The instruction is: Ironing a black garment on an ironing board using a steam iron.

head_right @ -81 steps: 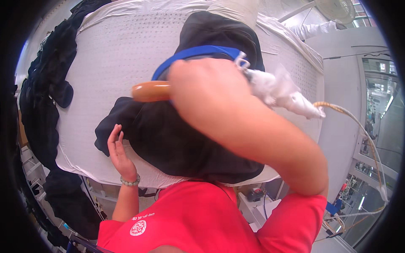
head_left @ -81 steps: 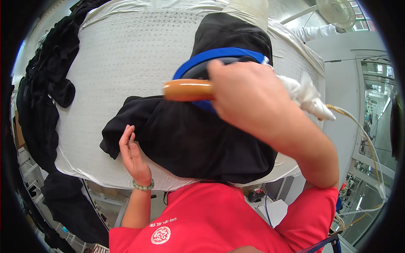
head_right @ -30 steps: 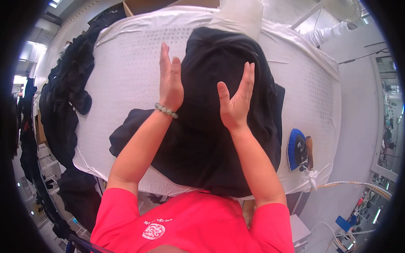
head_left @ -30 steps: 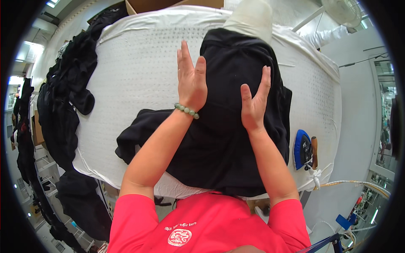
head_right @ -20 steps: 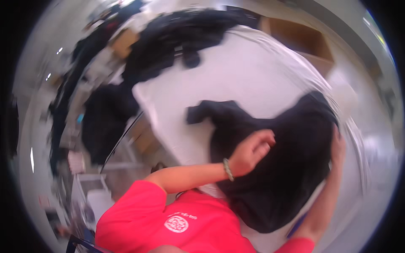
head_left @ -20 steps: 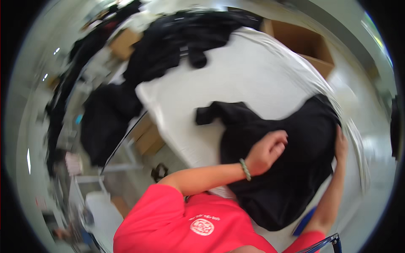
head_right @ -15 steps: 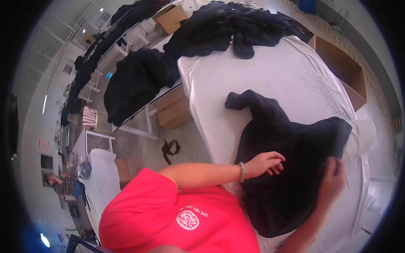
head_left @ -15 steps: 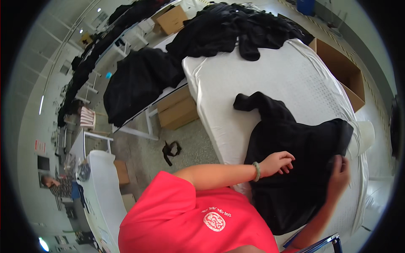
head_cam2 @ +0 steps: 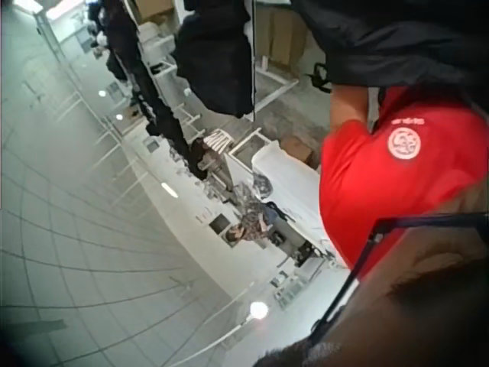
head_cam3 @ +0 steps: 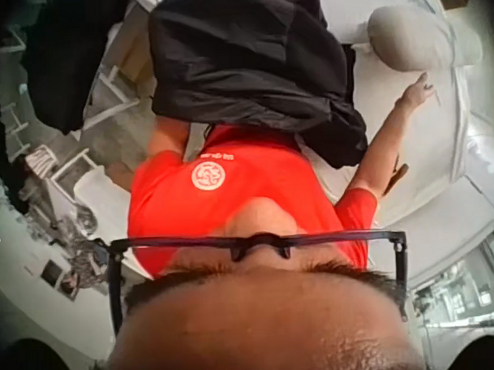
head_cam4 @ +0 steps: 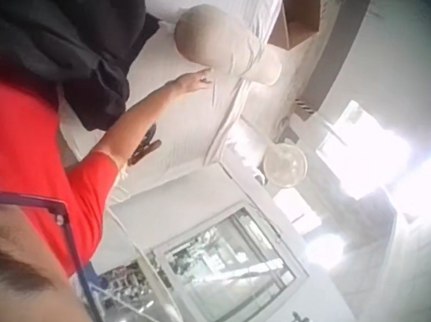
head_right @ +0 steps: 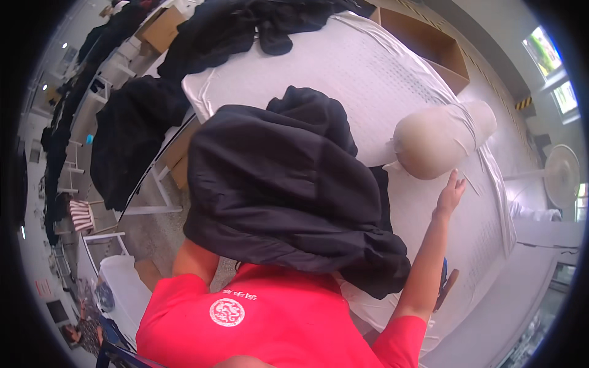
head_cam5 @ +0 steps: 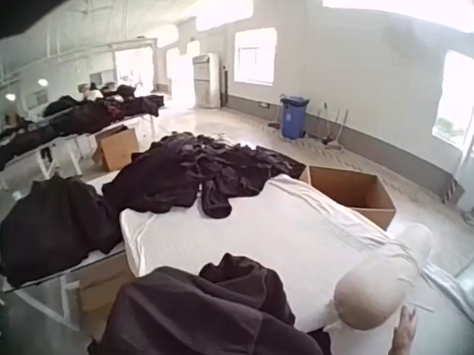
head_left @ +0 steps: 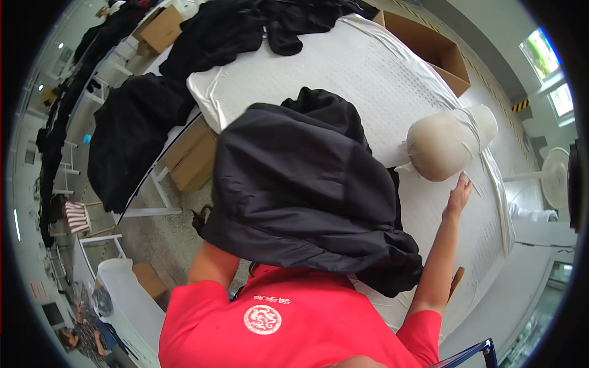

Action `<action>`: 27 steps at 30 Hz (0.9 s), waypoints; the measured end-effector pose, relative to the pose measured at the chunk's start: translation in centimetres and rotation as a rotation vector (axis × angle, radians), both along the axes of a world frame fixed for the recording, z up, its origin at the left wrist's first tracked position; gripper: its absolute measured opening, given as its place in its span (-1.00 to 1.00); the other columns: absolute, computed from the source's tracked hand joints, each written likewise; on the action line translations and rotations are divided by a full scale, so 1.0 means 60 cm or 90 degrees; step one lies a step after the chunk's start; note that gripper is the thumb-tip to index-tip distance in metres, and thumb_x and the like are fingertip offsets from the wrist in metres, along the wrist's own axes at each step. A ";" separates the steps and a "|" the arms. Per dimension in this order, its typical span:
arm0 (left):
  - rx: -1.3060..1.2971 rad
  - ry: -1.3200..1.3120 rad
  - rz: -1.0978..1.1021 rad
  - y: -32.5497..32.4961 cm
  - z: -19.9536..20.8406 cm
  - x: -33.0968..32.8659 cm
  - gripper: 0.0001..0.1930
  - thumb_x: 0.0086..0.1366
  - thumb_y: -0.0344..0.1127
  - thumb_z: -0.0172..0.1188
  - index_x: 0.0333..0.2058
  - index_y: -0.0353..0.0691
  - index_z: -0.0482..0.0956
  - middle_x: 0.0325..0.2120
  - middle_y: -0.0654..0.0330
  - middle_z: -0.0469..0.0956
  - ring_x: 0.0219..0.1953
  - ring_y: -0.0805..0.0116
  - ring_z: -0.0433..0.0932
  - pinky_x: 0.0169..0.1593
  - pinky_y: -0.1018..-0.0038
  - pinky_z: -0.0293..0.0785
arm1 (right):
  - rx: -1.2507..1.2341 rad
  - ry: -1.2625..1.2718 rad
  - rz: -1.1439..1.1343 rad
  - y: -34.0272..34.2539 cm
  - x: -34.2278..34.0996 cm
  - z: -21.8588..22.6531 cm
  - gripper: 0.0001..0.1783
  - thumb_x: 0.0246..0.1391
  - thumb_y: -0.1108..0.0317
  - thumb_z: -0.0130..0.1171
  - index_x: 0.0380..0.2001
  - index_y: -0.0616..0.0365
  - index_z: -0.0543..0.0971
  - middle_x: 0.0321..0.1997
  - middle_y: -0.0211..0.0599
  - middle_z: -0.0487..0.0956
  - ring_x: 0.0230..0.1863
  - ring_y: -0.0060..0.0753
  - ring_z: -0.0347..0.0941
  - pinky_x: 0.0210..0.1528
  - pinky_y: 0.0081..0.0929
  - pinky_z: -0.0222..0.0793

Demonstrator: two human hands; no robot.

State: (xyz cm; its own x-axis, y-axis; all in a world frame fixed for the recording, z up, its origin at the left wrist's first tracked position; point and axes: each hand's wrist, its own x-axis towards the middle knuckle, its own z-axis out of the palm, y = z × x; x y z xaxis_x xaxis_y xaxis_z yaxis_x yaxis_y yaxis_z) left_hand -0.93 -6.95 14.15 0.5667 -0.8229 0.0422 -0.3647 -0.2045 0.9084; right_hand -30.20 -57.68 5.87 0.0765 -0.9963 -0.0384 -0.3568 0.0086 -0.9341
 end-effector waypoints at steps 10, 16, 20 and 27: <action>0.153 -0.239 0.047 0.045 -0.103 0.016 -0.34 0.56 -0.01 -0.07 0.49 -0.15 0.06 0.45 0.13 0.15 0.48 0.19 0.08 0.54 0.34 -0.15 | 0.040 -0.253 -0.076 0.029 0.194 -0.024 -0.19 0.44 -0.18 -0.06 0.35 0.40 0.36 0.32 0.07 0.48 0.27 0.02 0.48 0.27 -0.14 0.45; 0.152 -0.280 -0.080 -0.112 -0.178 0.169 -0.32 0.54 0.03 -0.05 0.49 -0.14 0.09 0.47 0.11 0.16 0.51 0.16 0.08 0.57 0.29 -0.14 | -0.046 0.266 0.450 -0.002 0.424 -0.020 -0.11 0.35 -0.27 0.04 0.55 -0.04 0.13 0.51 -0.14 0.34 0.47 -0.04 0.28 0.44 -0.22 0.19; 0.201 -0.347 -0.101 0.252 -0.200 0.469 -0.33 0.51 0.06 -0.02 0.45 -0.14 0.17 0.44 0.08 0.22 0.48 0.13 0.14 0.54 0.22 -0.07 | -0.011 0.396 0.502 0.125 0.331 0.070 -0.04 0.25 -0.14 0.26 0.53 0.09 0.13 0.48 0.12 0.32 0.49 0.03 0.26 0.46 -0.19 0.18; 0.272 -0.496 -0.060 0.055 -0.178 0.316 -0.34 0.46 0.11 0.04 0.39 -0.14 0.32 0.38 0.04 0.33 0.43 0.08 0.24 0.51 0.12 0.06 | 0.107 0.532 0.257 0.340 0.106 0.023 0.07 0.08 -0.08 0.44 0.46 0.29 0.18 0.40 0.22 0.40 0.43 0.05 0.33 0.40 -0.14 0.27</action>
State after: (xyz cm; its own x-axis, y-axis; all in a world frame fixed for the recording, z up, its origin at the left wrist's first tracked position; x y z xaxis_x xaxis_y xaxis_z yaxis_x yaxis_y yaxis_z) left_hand 18.01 -3.65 3.50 0.4350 -0.8980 0.0665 -0.8788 -0.4073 0.2485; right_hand -23.85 -37.30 7.24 0.2969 -0.8769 -0.3780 -0.9161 -0.1499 -0.3719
